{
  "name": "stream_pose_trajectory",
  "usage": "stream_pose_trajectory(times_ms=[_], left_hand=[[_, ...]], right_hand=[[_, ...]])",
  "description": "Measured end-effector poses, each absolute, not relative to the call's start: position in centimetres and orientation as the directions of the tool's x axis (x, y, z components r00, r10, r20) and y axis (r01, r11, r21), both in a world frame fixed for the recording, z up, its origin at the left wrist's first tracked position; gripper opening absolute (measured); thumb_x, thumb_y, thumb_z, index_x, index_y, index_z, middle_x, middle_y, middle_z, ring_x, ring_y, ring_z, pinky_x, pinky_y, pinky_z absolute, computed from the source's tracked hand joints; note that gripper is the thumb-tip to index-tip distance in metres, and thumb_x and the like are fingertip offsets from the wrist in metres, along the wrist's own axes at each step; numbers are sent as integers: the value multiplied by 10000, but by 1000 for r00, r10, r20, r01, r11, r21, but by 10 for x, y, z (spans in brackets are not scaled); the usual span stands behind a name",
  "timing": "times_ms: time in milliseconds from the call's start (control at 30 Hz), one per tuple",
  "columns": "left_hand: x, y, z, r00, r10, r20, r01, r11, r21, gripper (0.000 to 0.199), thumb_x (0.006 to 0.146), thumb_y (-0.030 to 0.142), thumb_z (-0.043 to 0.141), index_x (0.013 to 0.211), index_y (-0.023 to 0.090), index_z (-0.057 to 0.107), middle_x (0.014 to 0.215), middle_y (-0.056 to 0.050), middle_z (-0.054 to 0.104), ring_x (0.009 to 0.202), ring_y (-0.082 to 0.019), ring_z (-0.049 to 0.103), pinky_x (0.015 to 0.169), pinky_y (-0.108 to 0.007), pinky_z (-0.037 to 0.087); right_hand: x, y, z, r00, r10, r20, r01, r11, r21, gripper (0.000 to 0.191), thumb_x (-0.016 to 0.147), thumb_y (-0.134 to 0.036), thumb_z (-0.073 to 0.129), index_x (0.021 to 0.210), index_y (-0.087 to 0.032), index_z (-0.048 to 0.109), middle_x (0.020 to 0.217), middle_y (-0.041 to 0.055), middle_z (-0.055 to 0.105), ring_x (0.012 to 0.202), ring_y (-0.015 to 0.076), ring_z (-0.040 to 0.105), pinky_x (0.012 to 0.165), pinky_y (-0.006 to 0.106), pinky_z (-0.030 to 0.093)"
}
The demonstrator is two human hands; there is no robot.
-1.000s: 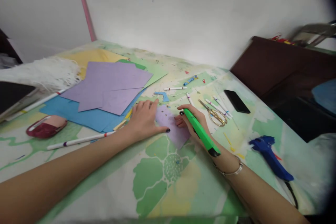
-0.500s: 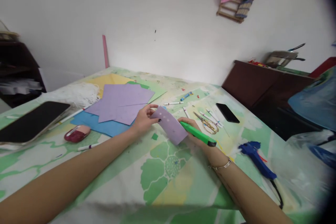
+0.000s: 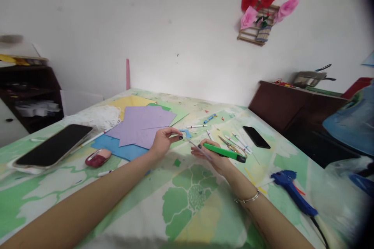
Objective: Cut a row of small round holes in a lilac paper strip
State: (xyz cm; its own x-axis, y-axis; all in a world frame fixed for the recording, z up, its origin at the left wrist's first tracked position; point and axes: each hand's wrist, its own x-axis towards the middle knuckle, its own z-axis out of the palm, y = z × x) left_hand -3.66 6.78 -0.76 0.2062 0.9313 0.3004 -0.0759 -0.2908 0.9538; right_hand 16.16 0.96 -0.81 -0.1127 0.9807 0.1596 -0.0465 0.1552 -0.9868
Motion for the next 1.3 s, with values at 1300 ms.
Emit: stream_pose_trajectory(times_ms=[1300], left_hand=[[-23,18,-7,594,804,-40,-403,339,850,278,802,248,679,1048,117,689,1074,-143,695,1023,-244,637,938,-405,491]], right_hand=[[155,-10,-8,187,887,422,129,404,-906,205,722,-240,746,721,-205,544,656,-34,537,563,102,447,512,224,353]])
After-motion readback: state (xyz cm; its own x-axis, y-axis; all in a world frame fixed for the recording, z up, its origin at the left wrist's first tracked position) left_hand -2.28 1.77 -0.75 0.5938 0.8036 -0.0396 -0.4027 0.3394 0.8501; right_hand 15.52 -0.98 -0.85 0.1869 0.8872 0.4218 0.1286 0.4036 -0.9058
